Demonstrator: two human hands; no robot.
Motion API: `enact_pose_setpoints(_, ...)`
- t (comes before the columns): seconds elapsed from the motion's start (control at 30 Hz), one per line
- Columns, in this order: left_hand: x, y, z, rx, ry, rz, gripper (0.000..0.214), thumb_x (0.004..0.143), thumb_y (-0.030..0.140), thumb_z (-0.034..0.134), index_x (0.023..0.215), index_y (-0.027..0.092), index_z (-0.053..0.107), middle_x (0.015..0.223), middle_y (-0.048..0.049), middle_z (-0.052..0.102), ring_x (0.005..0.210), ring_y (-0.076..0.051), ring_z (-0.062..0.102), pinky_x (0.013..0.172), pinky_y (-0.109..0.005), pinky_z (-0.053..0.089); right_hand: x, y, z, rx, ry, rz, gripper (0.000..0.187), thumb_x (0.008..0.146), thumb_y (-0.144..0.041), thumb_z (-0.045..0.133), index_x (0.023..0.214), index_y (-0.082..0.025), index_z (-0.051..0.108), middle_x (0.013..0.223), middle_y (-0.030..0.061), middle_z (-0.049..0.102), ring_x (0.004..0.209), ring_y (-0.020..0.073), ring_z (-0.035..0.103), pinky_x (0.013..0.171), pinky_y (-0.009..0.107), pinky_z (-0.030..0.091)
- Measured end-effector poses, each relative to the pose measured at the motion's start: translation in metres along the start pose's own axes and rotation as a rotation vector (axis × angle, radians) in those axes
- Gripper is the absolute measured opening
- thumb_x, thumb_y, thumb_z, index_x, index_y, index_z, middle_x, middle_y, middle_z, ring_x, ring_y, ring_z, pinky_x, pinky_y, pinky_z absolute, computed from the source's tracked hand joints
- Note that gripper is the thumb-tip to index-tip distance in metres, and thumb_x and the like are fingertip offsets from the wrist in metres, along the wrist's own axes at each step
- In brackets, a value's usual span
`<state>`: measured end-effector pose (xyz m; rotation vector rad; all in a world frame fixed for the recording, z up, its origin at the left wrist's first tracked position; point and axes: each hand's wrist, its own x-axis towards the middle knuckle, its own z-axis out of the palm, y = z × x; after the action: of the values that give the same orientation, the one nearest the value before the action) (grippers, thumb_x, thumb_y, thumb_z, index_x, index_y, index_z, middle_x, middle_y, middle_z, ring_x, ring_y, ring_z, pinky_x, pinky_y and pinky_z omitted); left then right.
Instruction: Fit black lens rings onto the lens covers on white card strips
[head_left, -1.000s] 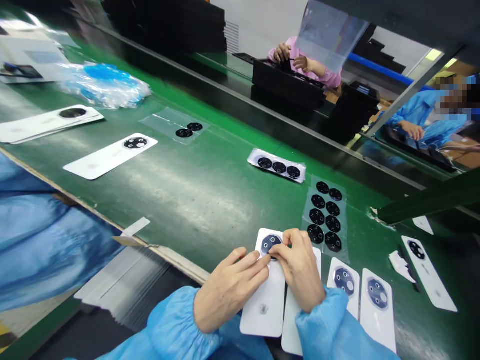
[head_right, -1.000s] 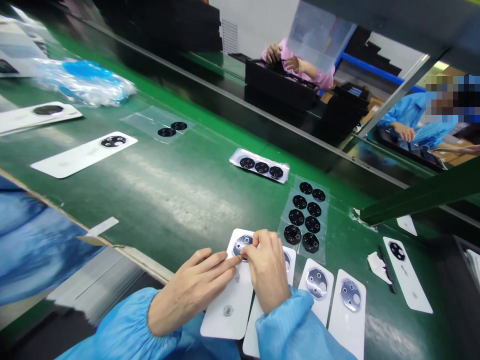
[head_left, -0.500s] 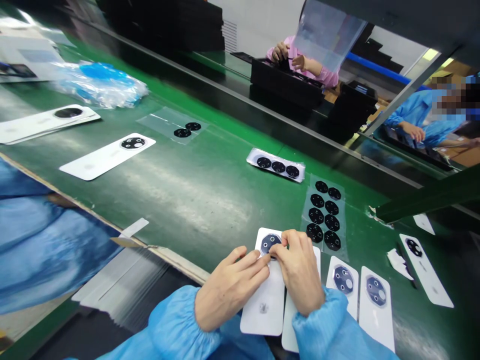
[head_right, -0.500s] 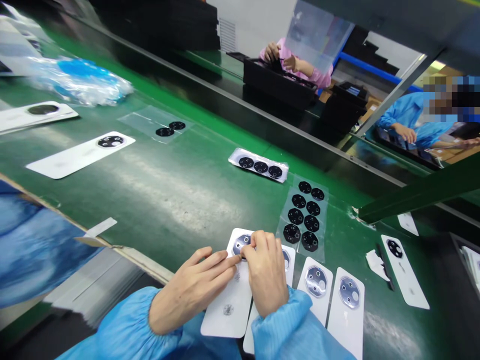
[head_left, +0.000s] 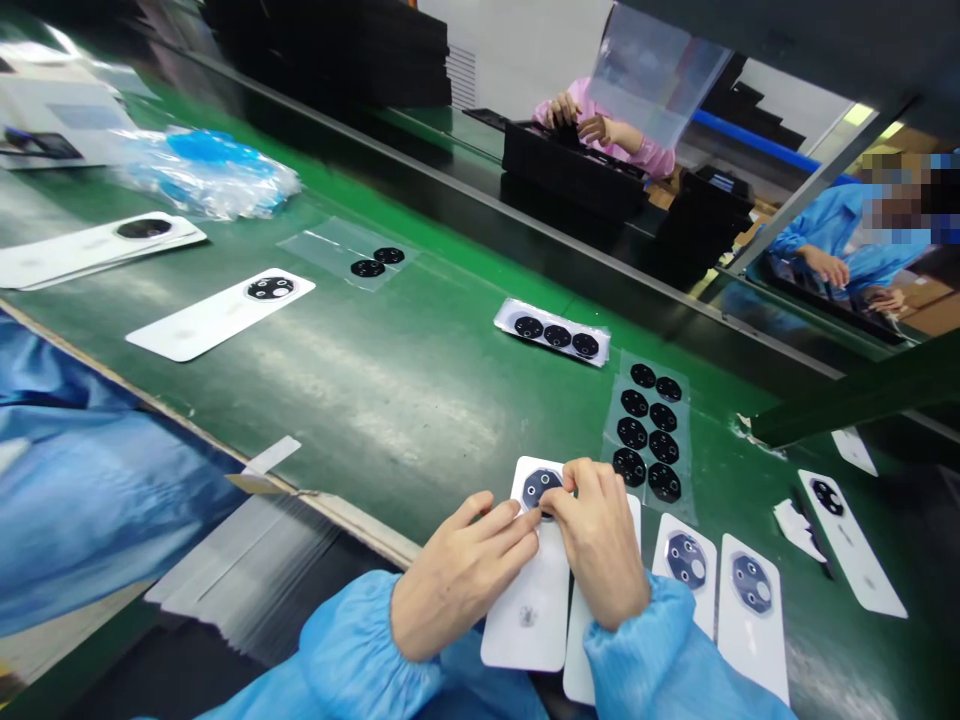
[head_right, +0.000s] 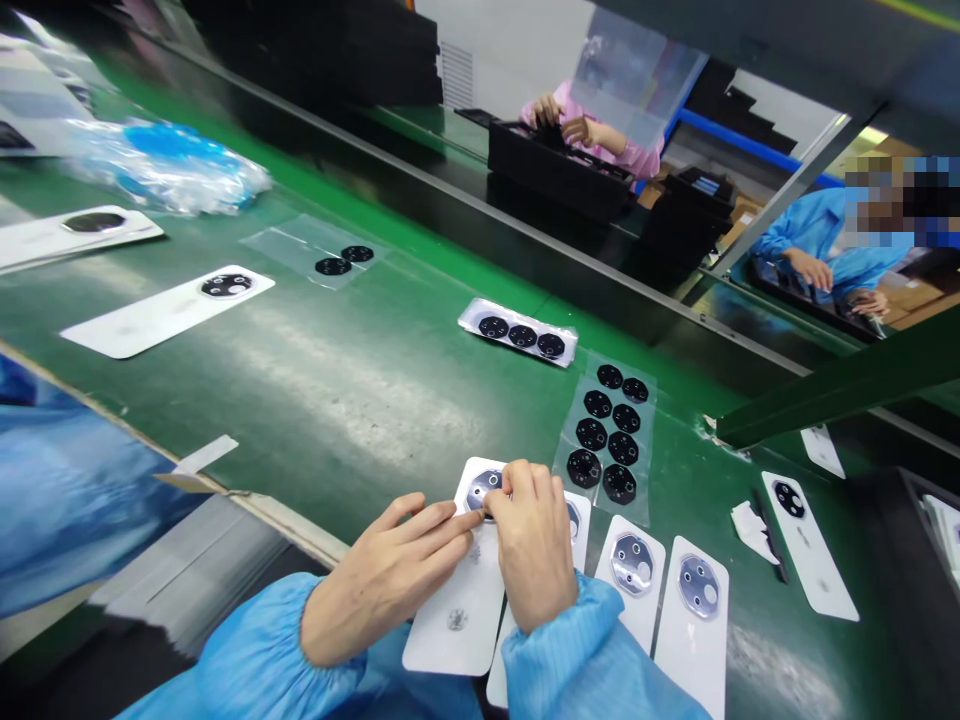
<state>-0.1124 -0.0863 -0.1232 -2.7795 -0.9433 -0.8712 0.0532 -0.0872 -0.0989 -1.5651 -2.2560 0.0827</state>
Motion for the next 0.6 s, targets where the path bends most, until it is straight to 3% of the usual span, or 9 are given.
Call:
enact_pose_setpoints(0.17, -0.002, 0.000, -0.001, -0.011, -0.016, -0.010, 0.033, 0.097, 0.010, 0.028, 0.077, 0.014, 0.054, 0.099, -0.0036, 0.067, 0.087, -0.016, 0.053, 0.081, -0.033, 0.033, 0.001, -0.002, 0.002, 0.022, 0.008, 0.029, 0.019, 0.085, -0.007, 0.051, 0.074, -0.019, 0.060, 0.087, 0.0052, 0.049, 0.081, 0.0201, 0.041, 0.068, 0.035, 0.036)
enact_pose_setpoints(0.27, -0.003, 0.000, 0.001, -0.014, -0.018, -0.004, 0.032, 0.097, 0.010, 0.028, 0.078, 0.014, 0.054, 0.101, -0.0044, 0.067, 0.088, -0.016, 0.053, 0.081, -0.034, 0.033, 0.006, 0.003, -0.001, 0.116, -0.055, 0.062, 0.019, 0.085, -0.008, 0.053, 0.073, -0.020, 0.061, 0.086, 0.0044, 0.048, 0.083, 0.0201, 0.042, 0.070, 0.034, 0.037)
enact_pose_setpoints(0.47, -0.003, -0.004, 0.000, -0.126, 0.014, -0.031, 0.025, 0.094, 0.008, 0.035, 0.078, 0.015, 0.053, 0.103, -0.0010, 0.068, 0.088, -0.016, 0.053, 0.077, -0.033, 0.033, 0.013, 0.023, -0.018, 0.488, -0.044, 0.306, 0.019, 0.091, -0.026, 0.045, 0.077, -0.021, 0.056, 0.086, 0.0024, 0.048, 0.088, 0.0188, 0.048, 0.079, 0.032, 0.040)
enact_pose_setpoints(0.6, -0.003, -0.012, -0.005, -0.135, 0.042, -0.073, 0.024, 0.094, 0.009, 0.037, 0.077, 0.016, 0.053, 0.103, 0.0007, 0.068, 0.086, -0.016, 0.052, 0.075, -0.033, 0.033, 0.010, 0.023, -0.020, 0.583, -0.094, 0.383, 0.023, 0.093, -0.033, 0.035, 0.080, -0.022, 0.049, 0.080, 0.0001, 0.052, 0.075, 0.0158, 0.051, 0.068, 0.028, 0.040)
